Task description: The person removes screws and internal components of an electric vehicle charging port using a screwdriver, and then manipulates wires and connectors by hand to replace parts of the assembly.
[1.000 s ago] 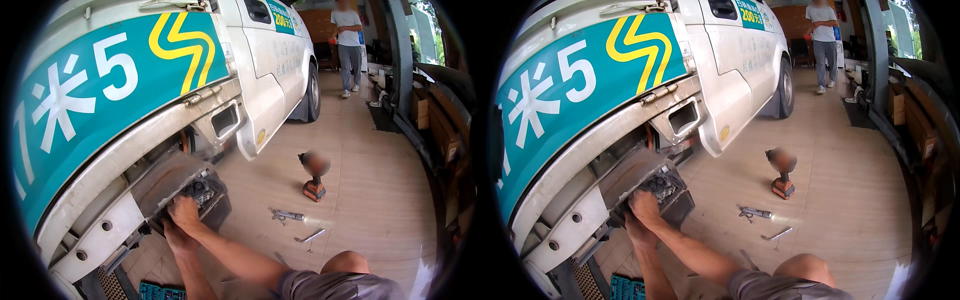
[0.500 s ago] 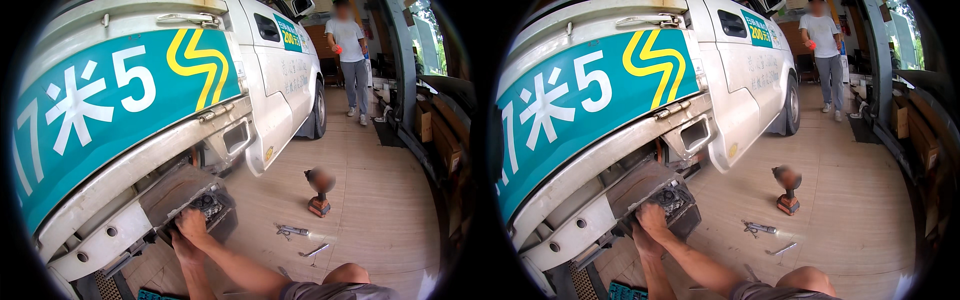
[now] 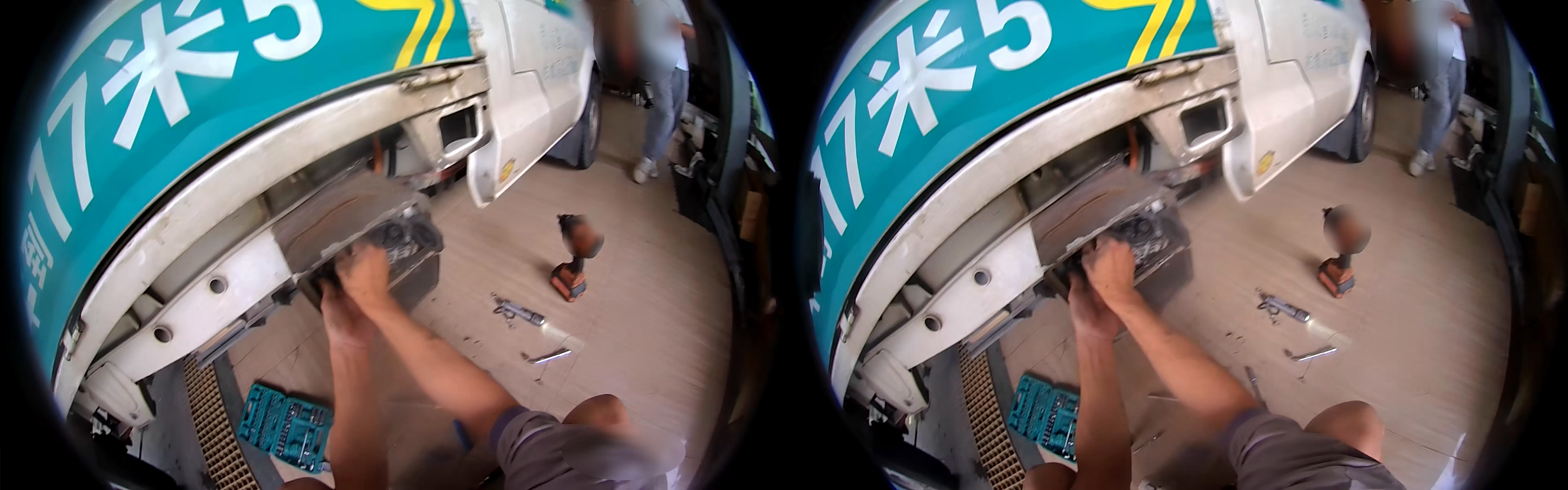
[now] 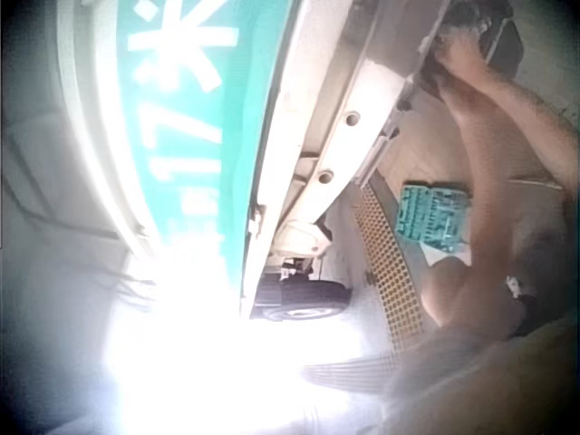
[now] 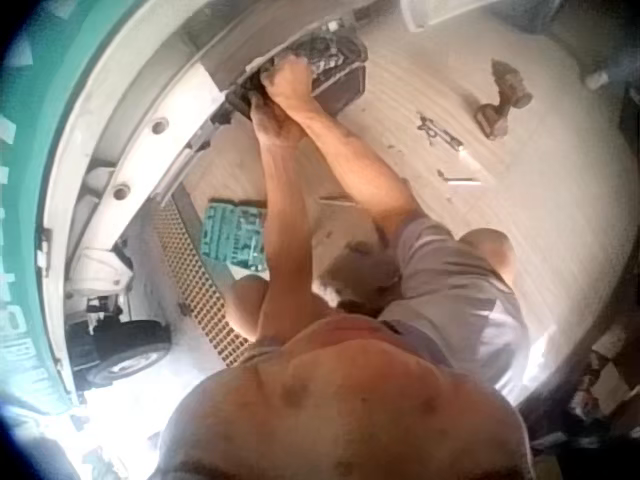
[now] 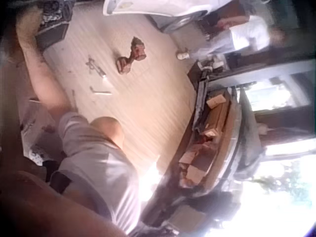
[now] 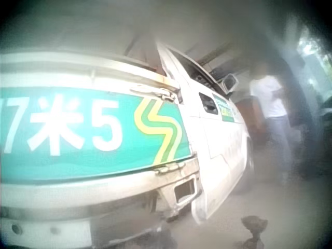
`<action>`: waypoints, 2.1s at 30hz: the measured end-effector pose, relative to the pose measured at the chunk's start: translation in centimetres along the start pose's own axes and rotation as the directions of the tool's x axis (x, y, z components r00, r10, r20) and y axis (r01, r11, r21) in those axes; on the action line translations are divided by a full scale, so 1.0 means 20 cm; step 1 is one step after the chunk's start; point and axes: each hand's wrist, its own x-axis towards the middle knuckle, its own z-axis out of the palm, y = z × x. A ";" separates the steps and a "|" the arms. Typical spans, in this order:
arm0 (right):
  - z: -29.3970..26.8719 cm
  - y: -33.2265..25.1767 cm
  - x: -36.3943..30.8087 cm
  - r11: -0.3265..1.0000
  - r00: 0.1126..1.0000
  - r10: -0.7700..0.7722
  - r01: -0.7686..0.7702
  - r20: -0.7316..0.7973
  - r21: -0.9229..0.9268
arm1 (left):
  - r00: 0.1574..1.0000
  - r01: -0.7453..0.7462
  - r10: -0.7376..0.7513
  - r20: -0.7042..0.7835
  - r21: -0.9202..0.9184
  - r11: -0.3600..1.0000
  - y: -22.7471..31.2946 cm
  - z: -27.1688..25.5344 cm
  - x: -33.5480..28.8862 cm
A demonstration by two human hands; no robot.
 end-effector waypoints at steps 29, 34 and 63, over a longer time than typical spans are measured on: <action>0.04 -0.03 -0.02 0.974 0.979 -0.205 0.202 -0.015 -0.102 | 0.996 -0.015 0.010 0.086 0.063 0.998 0.04 -0.08 0.03; 0.09 -0.09 -0.03 0.988 0.988 -0.153 0.153 0.005 0.006 | 0.891 0.043 0.004 0.454 -0.093 0.995 0.12 -0.09 -0.01; 0.14 0.48 0.23 0.720 0.774 -0.633 0.574 -0.029 -0.391 | 0.990 -0.136 0.137 0.041 -0.033 0.990 -0.07 -0.01 -0.02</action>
